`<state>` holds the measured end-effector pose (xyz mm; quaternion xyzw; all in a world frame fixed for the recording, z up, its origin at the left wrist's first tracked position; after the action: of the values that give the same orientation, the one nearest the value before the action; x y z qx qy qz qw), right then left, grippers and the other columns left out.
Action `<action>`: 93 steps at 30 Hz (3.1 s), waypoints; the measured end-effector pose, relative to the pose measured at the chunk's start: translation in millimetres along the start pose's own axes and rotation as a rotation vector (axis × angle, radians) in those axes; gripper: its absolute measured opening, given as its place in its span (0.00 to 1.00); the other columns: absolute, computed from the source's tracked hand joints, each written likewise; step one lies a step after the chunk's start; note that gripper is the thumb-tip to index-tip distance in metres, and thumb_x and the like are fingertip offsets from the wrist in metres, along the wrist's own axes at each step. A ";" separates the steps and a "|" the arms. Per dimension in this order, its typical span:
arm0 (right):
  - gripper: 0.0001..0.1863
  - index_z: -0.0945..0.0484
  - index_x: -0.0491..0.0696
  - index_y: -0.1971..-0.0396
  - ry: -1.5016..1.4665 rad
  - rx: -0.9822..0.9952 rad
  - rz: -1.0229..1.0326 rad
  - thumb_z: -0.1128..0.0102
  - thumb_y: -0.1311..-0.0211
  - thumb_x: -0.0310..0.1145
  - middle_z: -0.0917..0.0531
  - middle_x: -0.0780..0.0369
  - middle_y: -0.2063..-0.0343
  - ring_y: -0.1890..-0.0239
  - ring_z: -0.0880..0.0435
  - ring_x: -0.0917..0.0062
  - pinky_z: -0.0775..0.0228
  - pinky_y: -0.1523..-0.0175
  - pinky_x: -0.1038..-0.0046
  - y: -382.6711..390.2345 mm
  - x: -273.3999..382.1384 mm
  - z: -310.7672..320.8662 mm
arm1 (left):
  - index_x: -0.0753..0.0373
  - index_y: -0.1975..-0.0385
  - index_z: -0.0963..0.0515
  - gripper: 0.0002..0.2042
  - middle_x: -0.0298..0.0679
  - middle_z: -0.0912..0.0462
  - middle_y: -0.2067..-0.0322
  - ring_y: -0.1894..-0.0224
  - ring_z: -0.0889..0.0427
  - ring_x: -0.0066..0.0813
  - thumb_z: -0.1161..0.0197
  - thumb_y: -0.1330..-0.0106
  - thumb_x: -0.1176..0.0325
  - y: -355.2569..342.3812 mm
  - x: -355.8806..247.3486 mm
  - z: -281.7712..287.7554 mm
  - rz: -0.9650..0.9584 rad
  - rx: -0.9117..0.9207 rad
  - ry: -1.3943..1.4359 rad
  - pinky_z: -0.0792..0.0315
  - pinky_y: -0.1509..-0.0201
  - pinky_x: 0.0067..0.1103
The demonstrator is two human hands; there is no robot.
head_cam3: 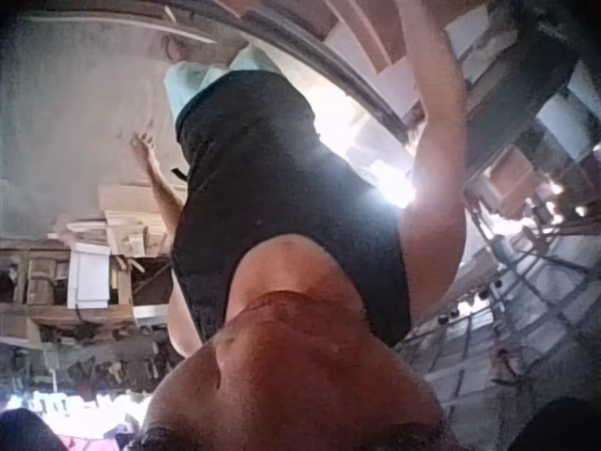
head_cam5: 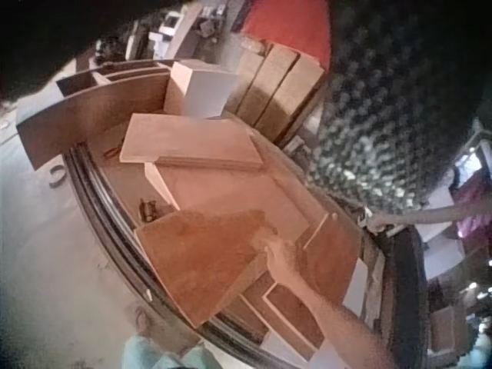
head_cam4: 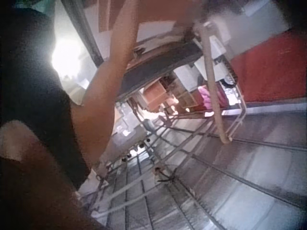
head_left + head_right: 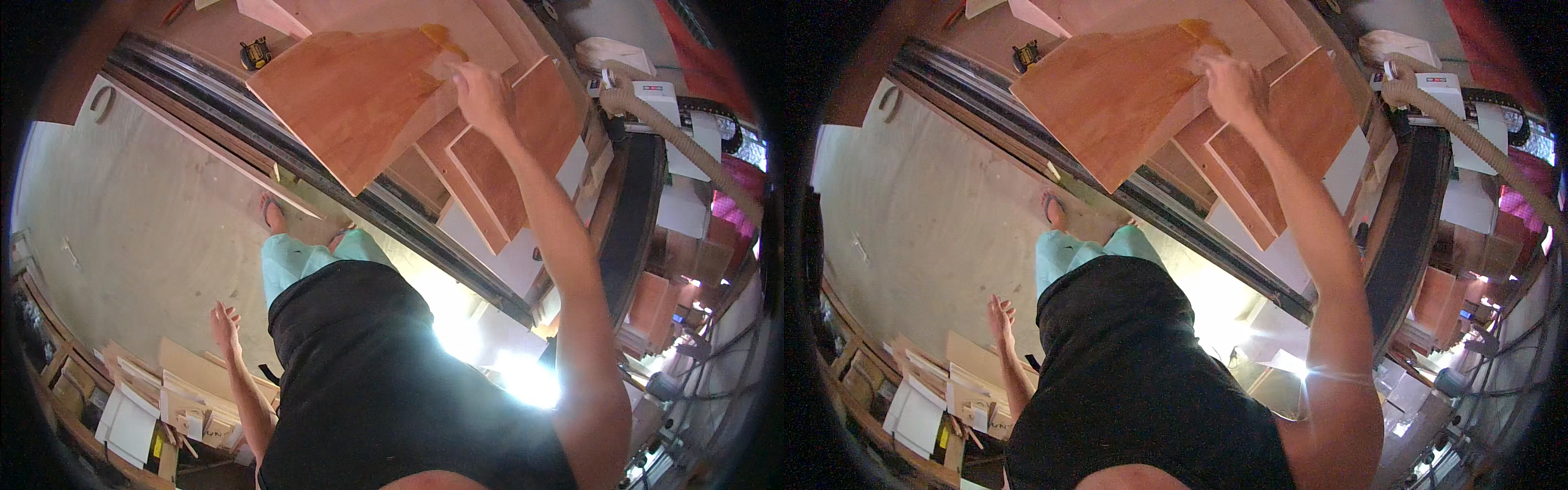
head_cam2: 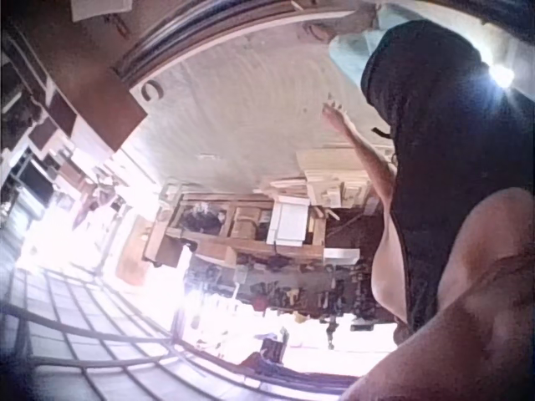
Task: The person applies a yellow liquid finish to several flat wooden boards using a small applicator. They pour the finish onto the boards and spread it evenly across the surfaces, handling the boards one at a time.
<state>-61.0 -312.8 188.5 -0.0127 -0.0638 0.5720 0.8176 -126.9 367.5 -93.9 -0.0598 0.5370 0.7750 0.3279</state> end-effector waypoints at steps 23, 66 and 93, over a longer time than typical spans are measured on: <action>0.19 0.15 0.46 0.50 -0.196 -0.047 0.305 0.47 0.39 0.20 0.14 0.54 0.50 0.49 0.14 0.59 0.21 0.42 0.62 10.8 -17.8 -51.4 | 0.59 0.40 0.30 0.25 0.43 0.19 0.45 0.53 0.17 0.35 0.45 0.24 0.45 5.5 1.3 -7.3 -0.173 0.044 -0.034 0.26 0.46 0.34; 0.22 0.15 0.51 0.48 -0.277 -0.023 0.385 0.49 0.38 0.19 0.14 0.52 0.52 0.49 0.15 0.58 0.23 0.41 0.61 6.9 -49.9 -50.2 | 0.53 0.37 0.30 0.20 0.38 0.21 0.40 0.44 0.19 0.36 0.46 0.23 0.52 -0.6 -4.5 20.1 -0.043 0.039 -0.053 0.34 0.37 0.47; 0.22 0.16 0.53 0.46 -0.058 0.320 0.437 0.47 0.38 0.22 0.12 0.54 0.59 0.56 0.14 0.57 0.22 0.51 0.55 18.4 -27.6 -20.1 | 0.53 0.40 0.28 0.19 0.35 0.17 0.46 0.50 0.18 0.36 0.41 0.28 0.57 15.4 173.0 -20.2 0.403 0.067 0.115 0.33 0.52 0.41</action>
<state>-85.1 -331.3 164.4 0.1197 0.0081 0.7379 0.6641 -275.6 423.5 -167.0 0.0159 0.5814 0.8018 0.1369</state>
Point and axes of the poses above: each hand's wrist, its own y-axis away from the middle knuckle, its own z-axis out of the back of the hand, x = y × z, the point moved 2 cm from there along -y, towards the middle knuckle
